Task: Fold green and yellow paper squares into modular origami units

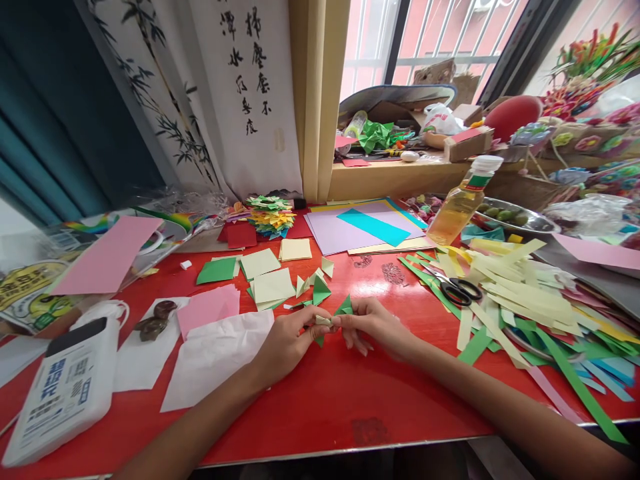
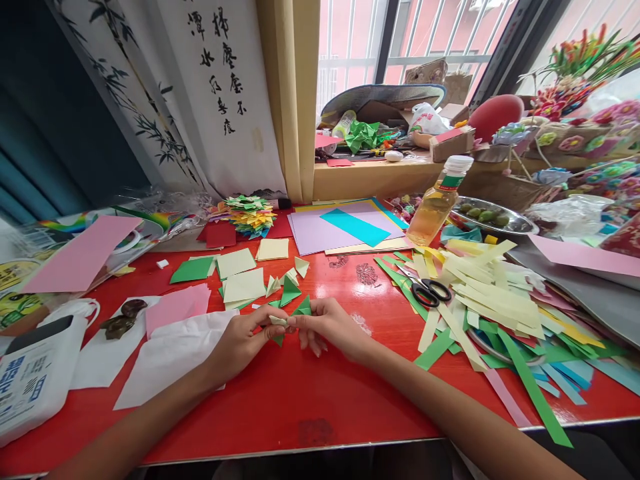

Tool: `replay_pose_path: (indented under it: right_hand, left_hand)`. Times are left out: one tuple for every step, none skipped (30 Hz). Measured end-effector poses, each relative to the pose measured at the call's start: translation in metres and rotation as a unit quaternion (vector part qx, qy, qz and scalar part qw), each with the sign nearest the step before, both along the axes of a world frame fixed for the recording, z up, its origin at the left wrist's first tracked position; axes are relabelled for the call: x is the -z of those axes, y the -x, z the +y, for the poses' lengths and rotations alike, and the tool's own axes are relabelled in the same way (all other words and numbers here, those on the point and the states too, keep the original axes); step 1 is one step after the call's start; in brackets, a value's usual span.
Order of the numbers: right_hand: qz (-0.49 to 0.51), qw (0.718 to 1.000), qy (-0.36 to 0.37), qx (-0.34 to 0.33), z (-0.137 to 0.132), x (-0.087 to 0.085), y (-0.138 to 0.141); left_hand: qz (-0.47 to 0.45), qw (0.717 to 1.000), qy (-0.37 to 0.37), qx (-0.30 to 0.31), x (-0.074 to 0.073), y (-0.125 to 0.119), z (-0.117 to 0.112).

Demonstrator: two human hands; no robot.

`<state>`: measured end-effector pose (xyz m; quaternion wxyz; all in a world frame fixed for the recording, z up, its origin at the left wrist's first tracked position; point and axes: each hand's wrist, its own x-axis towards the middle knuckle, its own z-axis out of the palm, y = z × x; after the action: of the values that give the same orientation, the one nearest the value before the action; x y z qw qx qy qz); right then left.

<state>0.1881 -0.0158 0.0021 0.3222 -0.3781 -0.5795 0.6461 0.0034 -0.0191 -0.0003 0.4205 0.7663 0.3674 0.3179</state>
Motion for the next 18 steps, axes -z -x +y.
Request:
replay_pose_path:
  right_hand:
    - [0.002,1.0,0.005,0.0,0.0003,0.0,-0.0001]
    - [0.001,1.0,0.007,0.0,0.0005,0.0,-0.0002]
    - [-0.003,1.0,0.003,-0.001,0.0007,0.0001,-0.0004]
    - [-0.009,1.0,-0.006,0.0,0.0007,0.0002,-0.0006]
    - [-0.016,1.0,-0.016,0.003,0.0005,0.0004,-0.0007]
    - [-0.024,0.999,-0.029,0.006,0.0001,0.0008,-0.0008]
    - [-0.031,0.999,-0.042,0.011,-0.0006,0.0012,-0.0008]
    - [-0.039,0.998,-0.055,0.018,-0.0014,0.0016,-0.0007]
    - [-0.047,0.996,-0.069,0.024,-0.0024,0.0019,-0.0005]
    - [-0.057,0.994,-0.085,0.032,-0.0033,0.002,-0.0004]
    - [-0.07,0.991,-0.106,0.04,-0.0041,0.0018,-0.0004]
    - [-0.086,0.987,-0.127,0.047,-0.0045,0.0013,-0.0006]
    - [-0.101,0.983,-0.145,0.05,-0.0047,0.0005,-0.001]
    - [-0.115,0.98,-0.157,0.048,-0.0045,-0.0006,-0.0018]
    - [-0.127,0.978,-0.161,0.039,-0.0039,-0.0018,-0.0027]
    - [-0.137,0.978,-0.158,0.027,-0.0032,-0.003,-0.0038]
    - [-0.146,0.977,-0.152,0.013,-0.0025,-0.0042,-0.0049]
    - [-0.156,0.977,-0.146,0.001,-0.0019,-0.0053,-0.006]
  left_hand:
    - [0.005,1.0,-0.003,-0.002,0.0,0.0002,-0.0002]
    - [0.009,1.0,-0.007,-0.005,-0.0001,0.0002,-0.0004]
    - [0.013,1.0,-0.01,-0.008,-0.0001,0.0002,-0.0004]
    - [0.017,1.0,-0.011,-0.011,-0.0002,0.0002,-0.0004]
    - [0.019,1.0,-0.011,-0.014,-0.0003,0.0001,-0.0003]
    - [0.02,1.0,-0.011,-0.015,-0.0004,-0.0001,-0.0002]
    - [0.021,1.0,-0.01,-0.016,-0.0004,-0.0002,-0.0001]
    - [0.022,1.0,-0.01,-0.018,-0.0004,-0.0003,0.0]
    - [0.024,0.999,-0.01,-0.019,-0.0004,-0.0005,0.0001]
    - [0.023,0.999,-0.01,-0.021,-0.0004,-0.0006,0.0001]
    - [0.022,0.999,-0.01,-0.023,-0.0003,-0.0007,0.0002]
    - [0.02,0.999,-0.009,-0.024,-0.0002,-0.0008,0.0002]
    - [0.016,1.0,-0.007,-0.025,-0.0001,-0.0009,0.0003]
    - [0.013,1.0,-0.003,-0.025,-0.0001,-0.0009,0.0003]
    - [0.011,1.0,0.001,-0.023,-0.0002,-0.001,0.0003]
    - [0.011,1.0,0.005,-0.02,-0.0004,-0.001,0.0003]
    - [0.011,1.0,0.01,-0.015,-0.0006,-0.001,0.0003]
    - [0.012,1.0,0.014,-0.011,-0.001,-0.0009,0.0002]
